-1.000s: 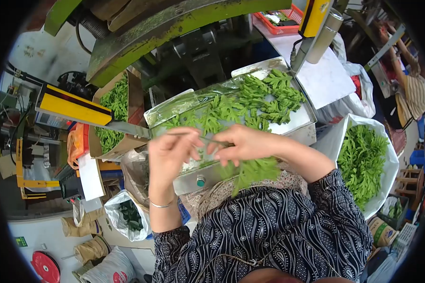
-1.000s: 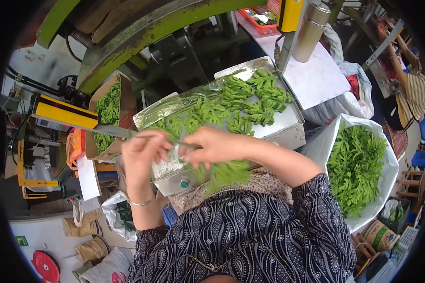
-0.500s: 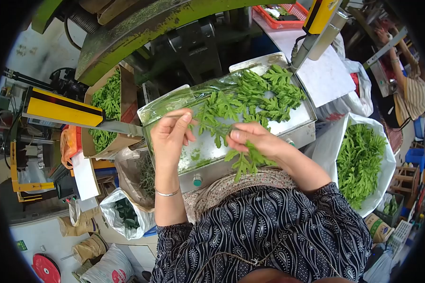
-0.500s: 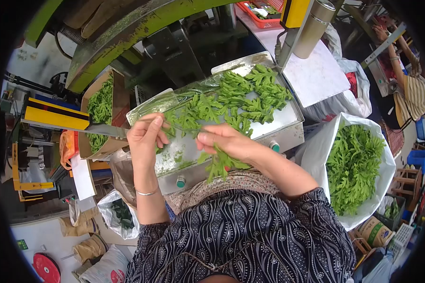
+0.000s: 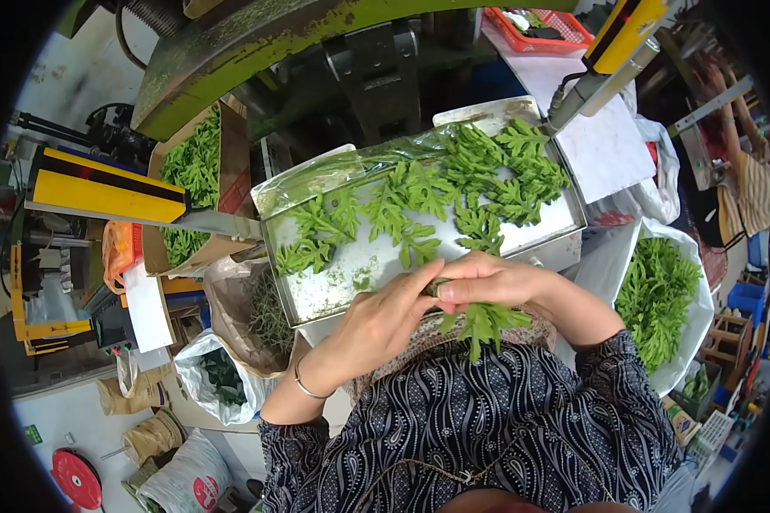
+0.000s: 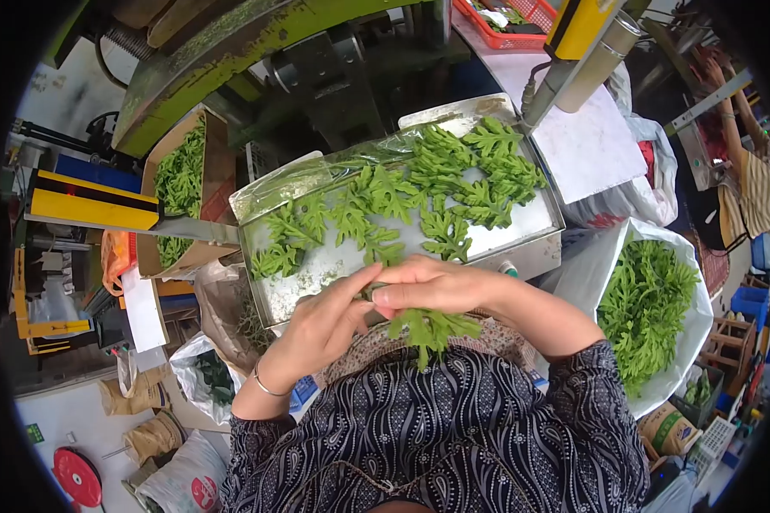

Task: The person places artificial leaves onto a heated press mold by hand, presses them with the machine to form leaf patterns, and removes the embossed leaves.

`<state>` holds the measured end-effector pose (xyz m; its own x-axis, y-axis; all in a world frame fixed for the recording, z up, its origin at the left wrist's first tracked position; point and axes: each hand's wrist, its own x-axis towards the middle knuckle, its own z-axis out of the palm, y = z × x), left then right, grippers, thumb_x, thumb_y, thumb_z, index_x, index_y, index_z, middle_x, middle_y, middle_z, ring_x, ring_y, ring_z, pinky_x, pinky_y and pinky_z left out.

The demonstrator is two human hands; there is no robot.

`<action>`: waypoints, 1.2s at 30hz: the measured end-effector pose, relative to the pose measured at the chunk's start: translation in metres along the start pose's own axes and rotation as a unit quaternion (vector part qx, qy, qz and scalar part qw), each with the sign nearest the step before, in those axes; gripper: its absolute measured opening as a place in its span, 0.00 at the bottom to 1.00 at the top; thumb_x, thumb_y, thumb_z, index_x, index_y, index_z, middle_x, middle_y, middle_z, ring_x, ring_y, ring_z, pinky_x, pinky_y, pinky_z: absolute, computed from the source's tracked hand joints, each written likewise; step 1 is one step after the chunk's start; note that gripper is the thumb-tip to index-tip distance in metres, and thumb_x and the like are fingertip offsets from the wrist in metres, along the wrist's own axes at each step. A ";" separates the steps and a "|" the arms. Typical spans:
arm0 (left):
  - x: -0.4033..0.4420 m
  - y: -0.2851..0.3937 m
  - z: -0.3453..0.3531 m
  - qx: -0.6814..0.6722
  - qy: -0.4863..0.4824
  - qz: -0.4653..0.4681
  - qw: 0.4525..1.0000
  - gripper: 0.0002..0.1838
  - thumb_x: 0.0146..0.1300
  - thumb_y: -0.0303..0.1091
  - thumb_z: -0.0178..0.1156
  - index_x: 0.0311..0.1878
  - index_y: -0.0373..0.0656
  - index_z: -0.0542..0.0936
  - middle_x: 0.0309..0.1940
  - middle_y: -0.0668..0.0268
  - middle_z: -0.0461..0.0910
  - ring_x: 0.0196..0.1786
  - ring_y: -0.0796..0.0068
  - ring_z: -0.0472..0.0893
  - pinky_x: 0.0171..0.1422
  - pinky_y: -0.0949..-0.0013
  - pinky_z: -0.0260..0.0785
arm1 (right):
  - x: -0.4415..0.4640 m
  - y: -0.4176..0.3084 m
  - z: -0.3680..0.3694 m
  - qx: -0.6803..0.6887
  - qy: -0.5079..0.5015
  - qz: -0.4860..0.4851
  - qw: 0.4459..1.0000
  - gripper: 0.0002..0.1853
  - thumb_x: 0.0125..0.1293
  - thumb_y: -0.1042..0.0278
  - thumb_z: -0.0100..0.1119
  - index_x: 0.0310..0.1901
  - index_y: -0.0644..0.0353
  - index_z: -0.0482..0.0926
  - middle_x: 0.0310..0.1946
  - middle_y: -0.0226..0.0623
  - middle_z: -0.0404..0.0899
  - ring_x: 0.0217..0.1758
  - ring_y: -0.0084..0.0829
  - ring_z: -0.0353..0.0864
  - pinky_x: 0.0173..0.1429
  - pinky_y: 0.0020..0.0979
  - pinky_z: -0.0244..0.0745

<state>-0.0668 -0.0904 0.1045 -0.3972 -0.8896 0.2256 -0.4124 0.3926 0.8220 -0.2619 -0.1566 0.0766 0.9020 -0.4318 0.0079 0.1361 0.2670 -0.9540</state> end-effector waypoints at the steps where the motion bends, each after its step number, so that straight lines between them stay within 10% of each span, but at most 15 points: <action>1: -0.002 -0.002 -0.001 0.021 -0.014 0.004 1.000 0.16 0.58 0.21 0.57 0.52 0.35 0.74 0.38 0.56 0.80 0.29 0.68 0.79 0.31 0.70 0.73 | -0.001 -0.003 -0.001 -0.037 -0.010 0.031 0.999 0.15 0.73 0.61 0.45 0.28 0.55 0.74 0.21 0.26 0.70 0.22 0.18 0.66 0.28 0.22 0.63; 12: -0.028 0.014 -0.031 -0.081 -0.303 0.099 0.944 0.05 0.59 0.23 0.54 0.37 0.42 0.72 0.24 0.67 0.72 0.22 0.69 0.72 0.25 0.68 0.66 | -0.020 -0.066 0.025 -0.297 -0.318 0.212 0.875 0.10 0.69 0.71 0.46 0.28 0.56 0.69 0.17 0.32 0.71 0.18 0.25 0.69 0.22 0.21 0.66; 16: -0.077 -0.012 -0.100 -0.080 -0.132 -0.177 0.972 0.07 0.55 0.21 0.57 0.36 0.39 0.81 0.33 0.67 0.81 0.31 0.73 0.78 0.35 0.75 0.68 | -0.097 -0.105 -0.053 -0.343 0.197 0.249 0.884 0.06 0.60 0.71 0.51 0.34 0.62 0.77 0.23 0.34 0.75 0.22 0.26 0.75 0.27 0.25 0.74; 18: -0.099 -0.040 -0.119 0.117 0.043 -0.277 0.953 0.05 0.56 0.23 0.56 0.35 0.35 0.80 0.30 0.63 0.82 0.26 0.69 0.77 0.35 0.73 0.69 | -0.147 -0.111 -0.090 -0.434 0.480 0.268 0.713 0.12 0.67 0.65 0.46 0.34 0.64 0.75 0.21 0.35 0.73 0.17 0.23 0.71 0.20 0.23 0.69; 21: -0.146 -0.098 -0.132 0.234 0.101 -0.468 0.846 0.08 0.63 0.27 0.52 0.39 0.34 0.79 0.34 0.57 0.82 0.32 0.64 0.79 0.38 0.68 0.71 | -0.290 -0.110 -0.154 -0.551 0.573 0.240 0.558 0.17 0.68 0.57 0.46 0.35 0.67 0.74 0.25 0.38 0.74 0.24 0.31 0.69 0.31 0.35 0.67; 24: -0.237 -0.198 -0.113 0.401 0.098 -0.326 0.850 0.09 0.64 0.29 0.53 0.42 0.35 0.79 0.35 0.56 0.82 0.32 0.58 0.80 0.37 0.65 0.72 | -0.403 -0.088 -0.153 -0.595 0.567 0.373 0.429 0.17 0.66 0.57 0.48 0.38 0.67 0.75 0.30 0.44 0.77 0.29 0.39 0.73 0.35 0.40 0.69; 29: -0.158 -0.140 -0.103 0.459 0.167 -0.304 0.818 0.11 0.64 0.31 0.55 0.45 0.36 0.78 0.37 0.56 0.82 0.34 0.56 0.80 0.37 0.64 0.73 | -0.503 -0.051 -0.118 -0.522 0.411 0.686 0.297 0.19 0.62 0.58 0.53 0.42 0.69 0.76 0.39 0.54 0.80 0.37 0.52 0.79 0.41 0.48 0.71; 31: -0.098 -0.104 -0.090 0.382 0.208 -0.197 0.879 0.09 0.60 0.31 0.60 0.42 0.38 0.80 0.38 0.60 0.82 0.35 0.60 0.81 0.39 0.65 0.73 | -0.547 -0.044 -0.153 -0.598 0.421 0.604 0.316 0.18 0.61 0.59 0.52 0.43 0.67 0.76 0.38 0.53 0.80 0.38 0.54 0.78 0.41 0.49 0.71; 36: 0.018 -0.090 -0.033 0.356 0.124 -0.033 0.925 0.11 0.58 0.35 0.62 0.37 0.37 0.81 0.35 0.60 0.82 0.37 0.66 0.80 0.39 0.69 0.75 | -0.246 -0.092 -0.092 -0.718 0.452 0.319 0.421 0.13 0.61 0.64 0.53 0.42 0.63 0.78 0.33 0.43 0.80 0.32 0.45 0.79 0.39 0.39 0.72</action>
<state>-0.0094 -0.1490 0.0522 -0.1878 -0.9083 0.3738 -0.9001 0.3114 0.3046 -0.5338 -0.1545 0.1352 -0.0470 -0.9922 0.1152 -0.9905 0.0612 0.1229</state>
